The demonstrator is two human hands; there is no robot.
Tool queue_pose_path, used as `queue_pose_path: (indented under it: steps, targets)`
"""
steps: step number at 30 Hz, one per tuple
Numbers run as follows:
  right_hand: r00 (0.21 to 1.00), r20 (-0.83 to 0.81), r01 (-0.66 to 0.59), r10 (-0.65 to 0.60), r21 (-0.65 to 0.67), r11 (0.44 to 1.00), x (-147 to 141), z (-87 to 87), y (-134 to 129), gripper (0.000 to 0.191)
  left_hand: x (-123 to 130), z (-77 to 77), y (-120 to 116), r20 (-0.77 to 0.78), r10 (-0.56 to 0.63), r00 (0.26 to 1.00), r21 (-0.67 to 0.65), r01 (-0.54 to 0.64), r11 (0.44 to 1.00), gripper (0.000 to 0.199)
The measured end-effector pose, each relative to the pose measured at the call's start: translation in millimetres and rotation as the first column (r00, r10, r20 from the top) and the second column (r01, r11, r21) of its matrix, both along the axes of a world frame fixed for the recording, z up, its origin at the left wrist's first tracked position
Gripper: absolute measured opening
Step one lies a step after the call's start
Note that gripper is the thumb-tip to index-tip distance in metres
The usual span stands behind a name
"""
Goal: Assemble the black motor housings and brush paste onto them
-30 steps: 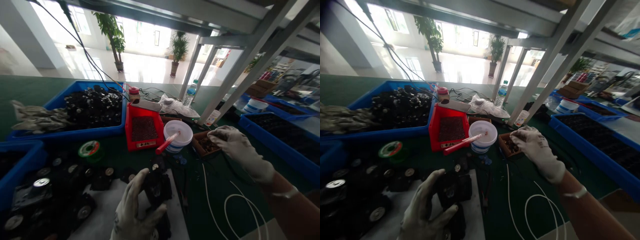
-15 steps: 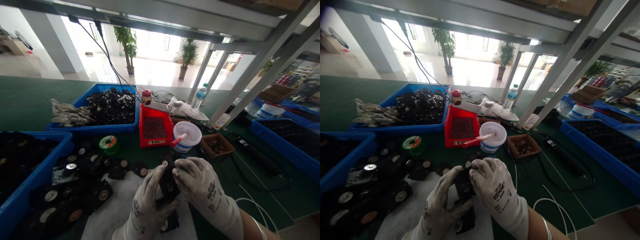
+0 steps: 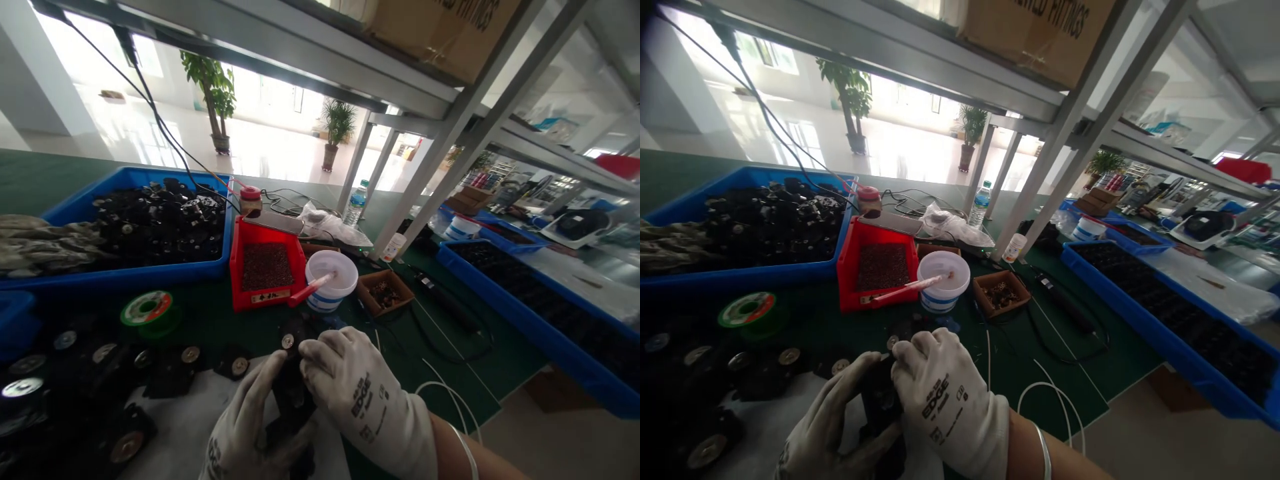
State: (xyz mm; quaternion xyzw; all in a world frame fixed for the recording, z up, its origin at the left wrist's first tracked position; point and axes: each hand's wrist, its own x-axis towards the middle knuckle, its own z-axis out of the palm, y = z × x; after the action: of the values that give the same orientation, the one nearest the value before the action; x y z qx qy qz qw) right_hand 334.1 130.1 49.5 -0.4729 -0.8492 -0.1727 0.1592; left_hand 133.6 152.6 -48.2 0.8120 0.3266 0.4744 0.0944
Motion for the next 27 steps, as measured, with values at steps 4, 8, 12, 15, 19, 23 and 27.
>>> queue_pose_path:
  steps: [4,8,12,15,19,23,27]
  targets:
    - [0.996,-0.09,-0.015,0.018,0.027,1.0,0,3.3,-5,0.013,-1,-0.7,1,0.005,-0.001,1.0,-0.022,0.001,1.0,0.072]
    - [0.992,-0.124,-0.037,0.008,-0.234,0.972,28,13.3,-6,0.014,-1,-0.3,1,-0.006,-0.007,1.0,-0.043,0.007,0.999,0.076]
    - [0.877,0.091,0.469,-0.471,-0.366,0.804,105,33.7,16,0.024,-1,-0.7,1,0.009,0.008,1.0,-0.041,-0.008,0.999,0.082]
    - [0.643,0.248,0.76,-0.725,-0.33,0.56,167,42.3,45,0.019,1,-1.4,0,0.014,0.023,1.0,-0.044,-0.023,0.999,0.08]
    - [0.495,0.474,0.857,-0.728,-0.405,0.319,206,29.9,83,0.019,0,-1.5,1,0.018,0.026,0.999,-0.037,-0.025,0.999,0.08]
    - [0.445,0.591,0.885,-0.673,-0.408,0.226,202,7.2,106,0.026,-1,-2.4,2,-0.011,0.023,1.0,-0.043,-0.024,0.999,0.083]
    - [0.392,0.625,0.91,-0.675,-0.371,0.185,194,-4.1,113,0.032,-1,-16.0,1,0.061,0.053,0.997,-0.101,-0.047,0.994,0.084]
